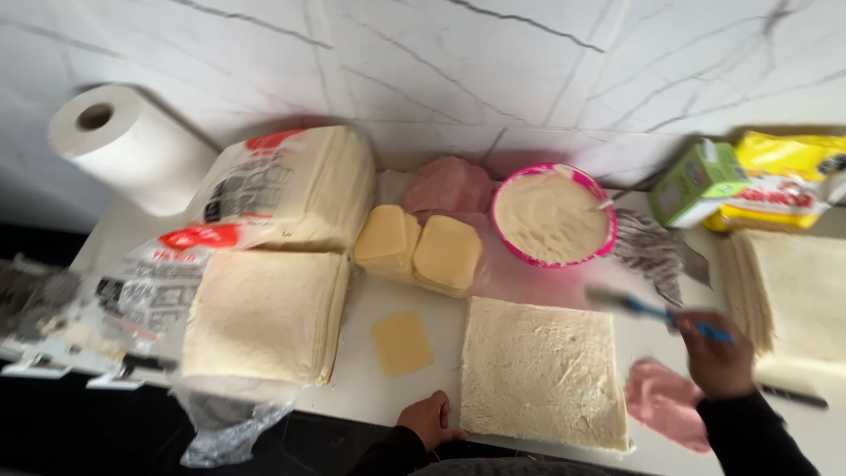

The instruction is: The recorder is preparing multi-layered sandwiches by spreading sauce and layering ham and cheese on crustless bread.

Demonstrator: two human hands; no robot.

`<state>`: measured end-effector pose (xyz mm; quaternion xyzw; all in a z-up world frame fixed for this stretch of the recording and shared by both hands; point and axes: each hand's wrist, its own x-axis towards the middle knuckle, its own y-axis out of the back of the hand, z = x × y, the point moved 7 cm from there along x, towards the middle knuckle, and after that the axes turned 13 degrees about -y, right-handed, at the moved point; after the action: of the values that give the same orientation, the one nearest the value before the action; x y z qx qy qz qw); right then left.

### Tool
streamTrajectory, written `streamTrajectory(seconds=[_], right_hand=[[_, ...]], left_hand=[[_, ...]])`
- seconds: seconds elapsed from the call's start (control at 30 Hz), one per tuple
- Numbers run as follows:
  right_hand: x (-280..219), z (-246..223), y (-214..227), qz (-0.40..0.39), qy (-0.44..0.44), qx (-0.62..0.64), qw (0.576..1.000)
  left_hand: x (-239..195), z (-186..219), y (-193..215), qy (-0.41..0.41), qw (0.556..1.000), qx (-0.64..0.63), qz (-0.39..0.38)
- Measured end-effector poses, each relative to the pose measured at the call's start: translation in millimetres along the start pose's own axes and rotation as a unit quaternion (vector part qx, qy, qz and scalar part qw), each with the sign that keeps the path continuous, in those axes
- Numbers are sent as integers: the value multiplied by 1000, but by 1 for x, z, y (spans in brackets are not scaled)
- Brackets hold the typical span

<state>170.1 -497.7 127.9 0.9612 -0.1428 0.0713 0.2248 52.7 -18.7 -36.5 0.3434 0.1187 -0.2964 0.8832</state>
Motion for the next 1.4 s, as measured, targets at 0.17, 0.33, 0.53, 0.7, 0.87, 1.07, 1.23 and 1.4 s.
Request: streamTrajectory(seconds=[0.17, 0.33, 0.53, 0.7, 0.87, 1.07, 1.23, 1.4], right_hand=[[95, -57, -99, 2, 127, -64, 990], [104, -27, -110, -62, -24, -46, 997], [-24, 67, -55, -18, -181, 198, 963], [-71, 153, -67, -99, -319, 34, 942], [-16, 35, -17, 56, -62, 53, 995], [86, 37, -89, 56, -158, 339, 926], [45, 74, -84, 71, -208, 309, 925], [-23, 178, 3, 112, -218, 273, 930]], left_hand=[[-2, -2, -3, -9, 998, -9, 59], [-2, -6, -4, 1, 996, -21, 83], [4, -12, -9, -21, 997, 4, 74], [7, -14, -9, -38, 997, 8, 62], [17, -25, -9, -63, 998, -11, 0], [51, -26, 81, -109, 982, -28, 153], [100, -2, 228, -200, 916, 30, 347], [181, 41, 312, -213, 871, 188, 401]])
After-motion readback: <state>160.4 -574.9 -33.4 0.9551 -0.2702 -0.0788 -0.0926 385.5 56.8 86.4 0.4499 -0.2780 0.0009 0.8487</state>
